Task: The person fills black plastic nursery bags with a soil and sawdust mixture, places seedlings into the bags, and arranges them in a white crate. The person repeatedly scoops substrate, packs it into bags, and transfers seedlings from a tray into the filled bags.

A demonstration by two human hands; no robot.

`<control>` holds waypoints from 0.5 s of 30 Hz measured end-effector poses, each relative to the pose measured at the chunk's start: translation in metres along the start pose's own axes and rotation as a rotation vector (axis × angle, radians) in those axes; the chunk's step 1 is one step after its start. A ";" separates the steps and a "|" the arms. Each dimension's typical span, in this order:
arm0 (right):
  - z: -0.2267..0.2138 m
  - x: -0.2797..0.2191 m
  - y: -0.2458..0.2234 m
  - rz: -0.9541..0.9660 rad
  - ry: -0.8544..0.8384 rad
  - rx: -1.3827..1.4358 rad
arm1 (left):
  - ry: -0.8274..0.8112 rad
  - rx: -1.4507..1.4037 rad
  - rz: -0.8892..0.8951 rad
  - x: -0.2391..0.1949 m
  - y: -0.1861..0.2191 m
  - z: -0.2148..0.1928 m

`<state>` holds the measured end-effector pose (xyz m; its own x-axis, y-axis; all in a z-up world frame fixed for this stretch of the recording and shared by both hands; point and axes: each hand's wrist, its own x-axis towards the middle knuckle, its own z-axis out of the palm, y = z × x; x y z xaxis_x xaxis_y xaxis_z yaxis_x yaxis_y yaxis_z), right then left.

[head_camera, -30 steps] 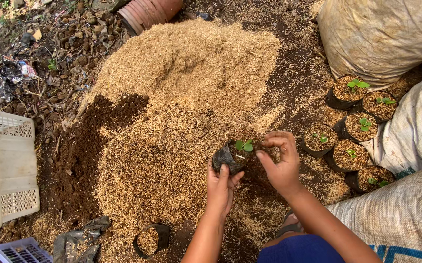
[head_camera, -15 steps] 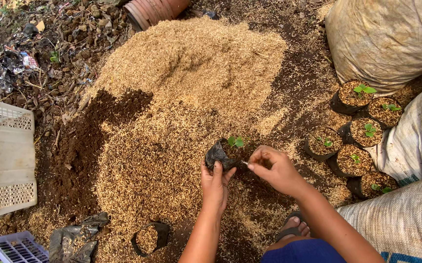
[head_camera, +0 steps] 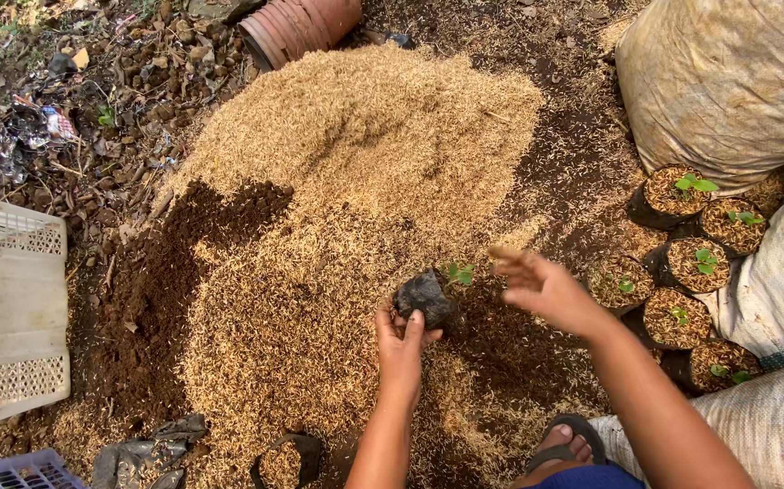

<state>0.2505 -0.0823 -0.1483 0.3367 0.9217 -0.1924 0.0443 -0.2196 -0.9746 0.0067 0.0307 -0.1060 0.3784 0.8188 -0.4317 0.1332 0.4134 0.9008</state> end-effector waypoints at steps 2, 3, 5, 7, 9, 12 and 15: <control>0.053 0.000 0.037 -0.134 -0.125 0.250 | -0.011 0.142 0.059 -0.001 0.001 0.009; 0.073 0.004 0.054 -0.289 -0.182 0.442 | -0.045 0.196 0.146 -0.002 0.001 0.013; 0.102 -0.008 0.083 -0.200 -0.171 0.714 | -0.091 0.320 0.227 -0.021 -0.009 0.014; 0.107 0.002 0.090 -0.144 -0.143 0.927 | -0.125 0.453 0.309 -0.021 0.000 0.022; 0.109 0.005 0.088 -0.060 -0.116 1.107 | -0.148 0.540 0.460 -0.026 0.006 0.024; 0.110 -0.005 0.082 -0.117 -0.139 1.239 | -0.093 0.615 0.665 -0.035 0.009 0.026; 0.110 -0.013 0.071 -0.161 -0.175 1.188 | -0.029 0.668 0.617 -0.038 0.011 0.026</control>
<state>0.1461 -0.0745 -0.2275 0.2709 0.9625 0.0172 -0.8481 0.2471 -0.4687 0.0175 -0.0062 -0.0781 0.5802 0.8041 0.1294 0.3993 -0.4193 0.8153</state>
